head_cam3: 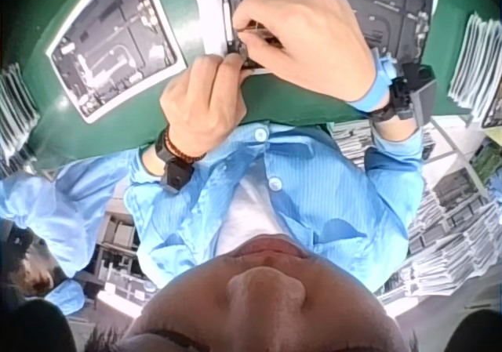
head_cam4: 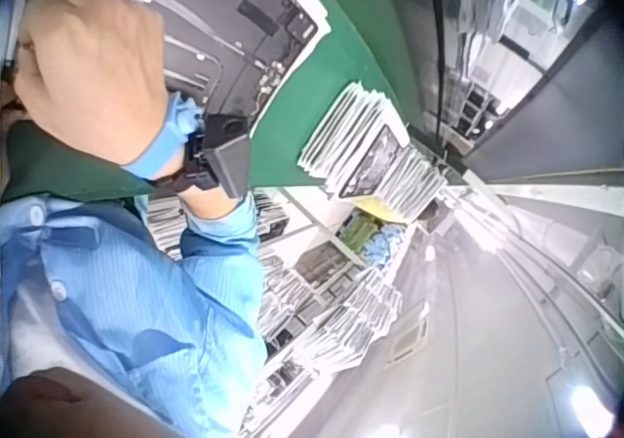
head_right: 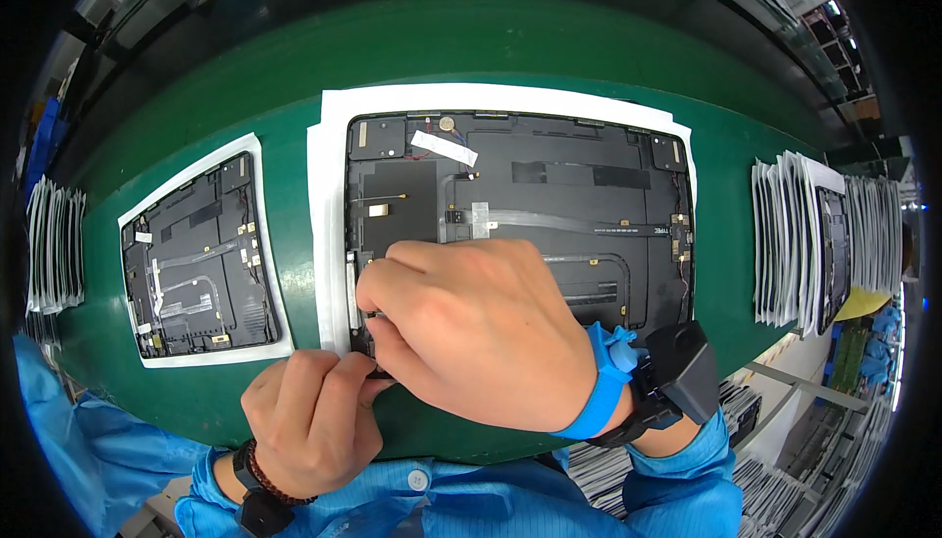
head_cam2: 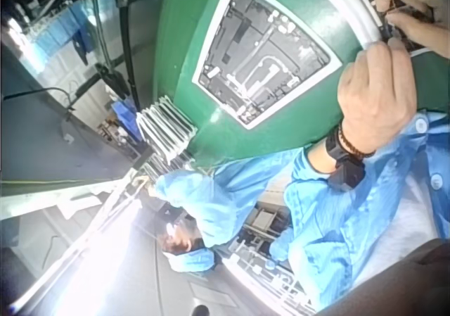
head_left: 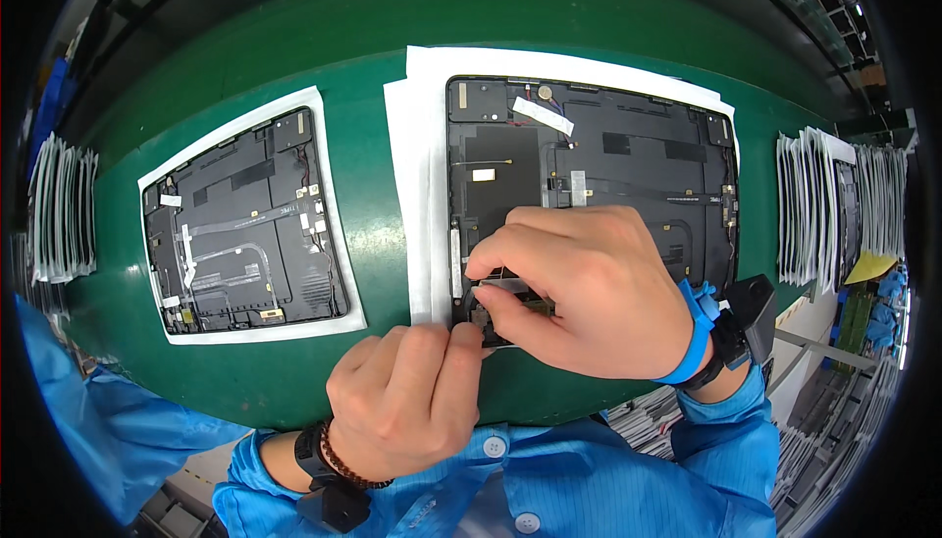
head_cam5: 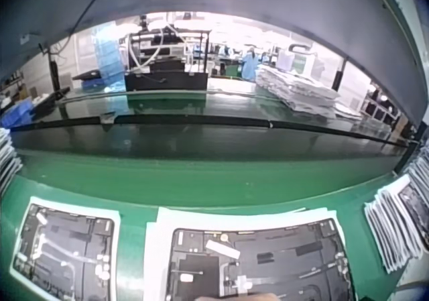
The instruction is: The worker retrieves a stack of tablet components and manually connects internal ribbon cables and parts on an assembly line.
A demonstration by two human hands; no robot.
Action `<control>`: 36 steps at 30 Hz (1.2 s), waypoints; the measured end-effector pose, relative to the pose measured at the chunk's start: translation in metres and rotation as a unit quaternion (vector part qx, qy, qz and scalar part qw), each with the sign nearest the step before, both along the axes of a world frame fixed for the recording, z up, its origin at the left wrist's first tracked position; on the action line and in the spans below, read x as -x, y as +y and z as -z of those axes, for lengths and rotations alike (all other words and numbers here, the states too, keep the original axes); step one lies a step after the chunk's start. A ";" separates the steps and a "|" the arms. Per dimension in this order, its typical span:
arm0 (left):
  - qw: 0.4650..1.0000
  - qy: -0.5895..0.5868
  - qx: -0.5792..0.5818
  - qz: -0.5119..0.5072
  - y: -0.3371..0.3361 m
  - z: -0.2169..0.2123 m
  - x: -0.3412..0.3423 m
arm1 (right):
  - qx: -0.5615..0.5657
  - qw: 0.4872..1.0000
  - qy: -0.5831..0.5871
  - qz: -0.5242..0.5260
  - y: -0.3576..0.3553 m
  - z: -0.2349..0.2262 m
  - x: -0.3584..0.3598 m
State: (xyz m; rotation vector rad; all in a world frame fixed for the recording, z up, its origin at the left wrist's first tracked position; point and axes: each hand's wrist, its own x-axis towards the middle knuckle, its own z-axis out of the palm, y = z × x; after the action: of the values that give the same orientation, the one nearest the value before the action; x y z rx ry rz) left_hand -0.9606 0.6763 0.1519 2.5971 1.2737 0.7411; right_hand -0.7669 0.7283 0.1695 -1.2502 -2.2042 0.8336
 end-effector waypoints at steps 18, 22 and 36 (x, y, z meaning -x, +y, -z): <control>0.997 0.065 -0.007 -0.037 -0.003 0.000 -0.008 | -0.049 0.998 -0.018 -0.020 -0.001 0.009 0.003; 0.993 0.087 -0.069 -0.044 -0.002 0.008 -0.008 | -0.038 0.999 -0.029 -0.008 -0.004 0.007 0.005; 0.999 0.037 -0.008 -0.017 -0.004 -0.004 -0.004 | -0.064 0.997 -0.038 -0.015 -0.005 0.009 0.006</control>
State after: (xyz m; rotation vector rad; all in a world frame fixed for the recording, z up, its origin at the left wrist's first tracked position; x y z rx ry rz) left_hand -0.9569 0.6718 0.1556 2.6454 1.3414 0.6685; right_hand -0.7727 0.7236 0.1602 -1.2088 -2.3023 0.6537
